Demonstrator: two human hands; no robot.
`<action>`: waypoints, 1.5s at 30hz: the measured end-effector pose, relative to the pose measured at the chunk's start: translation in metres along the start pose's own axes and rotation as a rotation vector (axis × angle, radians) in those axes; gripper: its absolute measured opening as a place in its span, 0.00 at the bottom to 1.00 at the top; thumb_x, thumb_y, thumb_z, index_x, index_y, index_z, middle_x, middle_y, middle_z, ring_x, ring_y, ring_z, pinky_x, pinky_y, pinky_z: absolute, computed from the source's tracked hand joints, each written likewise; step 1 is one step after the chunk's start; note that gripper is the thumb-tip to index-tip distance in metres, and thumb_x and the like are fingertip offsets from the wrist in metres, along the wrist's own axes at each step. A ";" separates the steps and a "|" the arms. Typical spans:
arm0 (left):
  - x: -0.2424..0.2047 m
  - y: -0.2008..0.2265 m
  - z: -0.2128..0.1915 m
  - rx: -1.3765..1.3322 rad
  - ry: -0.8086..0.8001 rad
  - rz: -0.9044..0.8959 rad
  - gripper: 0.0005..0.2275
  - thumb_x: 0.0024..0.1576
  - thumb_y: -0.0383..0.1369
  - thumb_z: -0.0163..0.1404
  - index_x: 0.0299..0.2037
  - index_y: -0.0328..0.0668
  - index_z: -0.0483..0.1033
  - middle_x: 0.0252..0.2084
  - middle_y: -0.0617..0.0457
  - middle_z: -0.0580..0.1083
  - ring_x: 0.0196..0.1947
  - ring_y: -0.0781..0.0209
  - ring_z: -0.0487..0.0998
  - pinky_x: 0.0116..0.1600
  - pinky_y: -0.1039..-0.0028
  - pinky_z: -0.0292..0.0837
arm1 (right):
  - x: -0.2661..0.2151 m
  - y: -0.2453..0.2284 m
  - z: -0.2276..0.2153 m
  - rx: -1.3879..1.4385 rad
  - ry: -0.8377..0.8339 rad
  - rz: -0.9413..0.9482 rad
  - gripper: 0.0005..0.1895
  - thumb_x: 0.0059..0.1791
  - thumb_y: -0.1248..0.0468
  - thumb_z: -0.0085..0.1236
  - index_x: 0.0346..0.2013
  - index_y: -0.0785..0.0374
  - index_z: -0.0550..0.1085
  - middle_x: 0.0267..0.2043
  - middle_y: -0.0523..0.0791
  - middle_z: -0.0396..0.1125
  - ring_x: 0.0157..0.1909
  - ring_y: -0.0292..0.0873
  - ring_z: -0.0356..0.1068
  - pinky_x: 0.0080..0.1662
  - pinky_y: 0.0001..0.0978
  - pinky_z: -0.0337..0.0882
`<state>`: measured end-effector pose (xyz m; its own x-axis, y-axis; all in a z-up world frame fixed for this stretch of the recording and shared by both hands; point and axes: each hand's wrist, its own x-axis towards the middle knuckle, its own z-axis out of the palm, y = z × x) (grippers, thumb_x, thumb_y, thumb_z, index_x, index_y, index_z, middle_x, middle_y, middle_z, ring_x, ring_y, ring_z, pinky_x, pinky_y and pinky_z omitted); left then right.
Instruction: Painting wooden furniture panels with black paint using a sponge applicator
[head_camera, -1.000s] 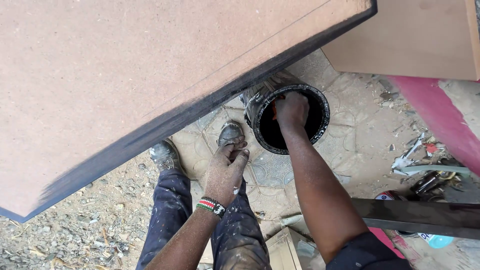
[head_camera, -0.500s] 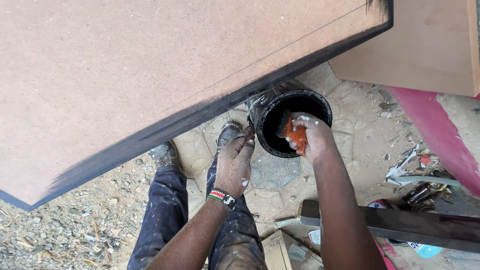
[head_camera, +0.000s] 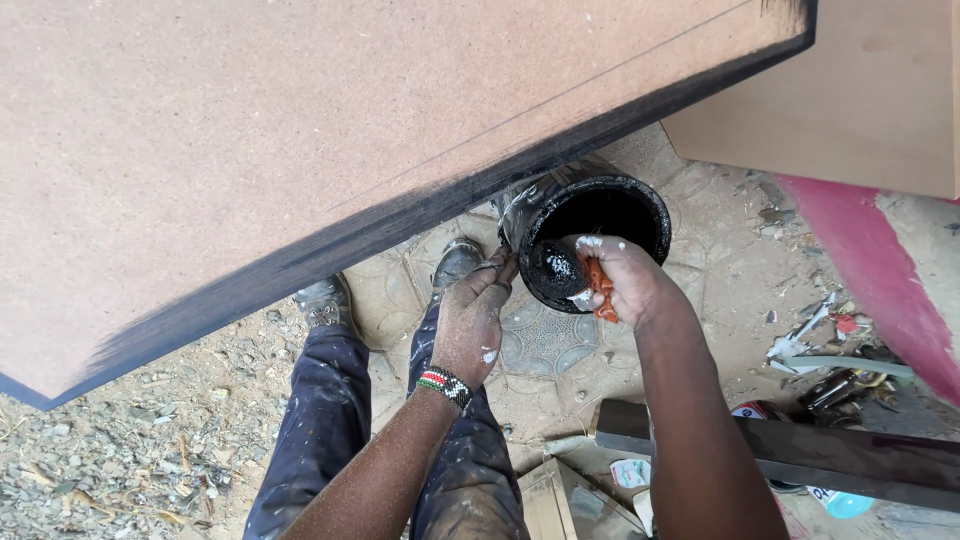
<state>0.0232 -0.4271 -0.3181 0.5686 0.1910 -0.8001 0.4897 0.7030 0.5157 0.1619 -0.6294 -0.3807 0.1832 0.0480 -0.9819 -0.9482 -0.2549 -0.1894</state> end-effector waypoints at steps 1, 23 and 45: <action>0.002 -0.001 -0.001 -0.003 0.001 0.003 0.27 0.66 0.17 0.46 0.79 0.17 0.71 0.82 0.23 0.71 0.86 0.35 0.66 0.87 0.47 0.61 | -0.012 -0.009 0.009 -0.003 -0.001 -0.002 0.07 0.48 0.68 0.69 0.40 0.61 0.85 0.31 0.49 0.74 0.23 0.47 0.74 0.19 0.28 0.67; -0.003 -0.002 -0.010 -0.080 0.023 -0.036 0.22 0.67 0.19 0.49 0.71 0.21 0.82 0.72 0.32 0.80 0.75 0.53 0.75 0.84 0.54 0.70 | -0.037 -0.009 0.038 0.087 0.254 -0.046 0.08 0.55 0.59 0.62 0.35 0.57 0.75 0.22 0.49 0.69 0.15 0.40 0.63 0.17 0.24 0.56; -0.097 0.520 -0.005 1.794 -0.174 0.178 0.35 0.74 0.61 0.51 0.17 0.49 0.84 0.16 0.59 0.80 0.21 0.62 0.86 0.44 0.61 0.79 | -0.325 -0.115 0.230 0.236 0.474 -0.801 0.15 0.61 0.64 0.63 0.64 0.54 0.77 0.42 0.48 0.80 0.22 0.46 0.77 0.15 0.31 0.54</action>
<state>0.2194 -0.0764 0.0260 0.6858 0.0240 -0.7274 0.3959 -0.8510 0.3451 0.1521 -0.3931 -0.0400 0.8362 -0.2856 -0.4683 -0.5146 -0.1131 -0.8499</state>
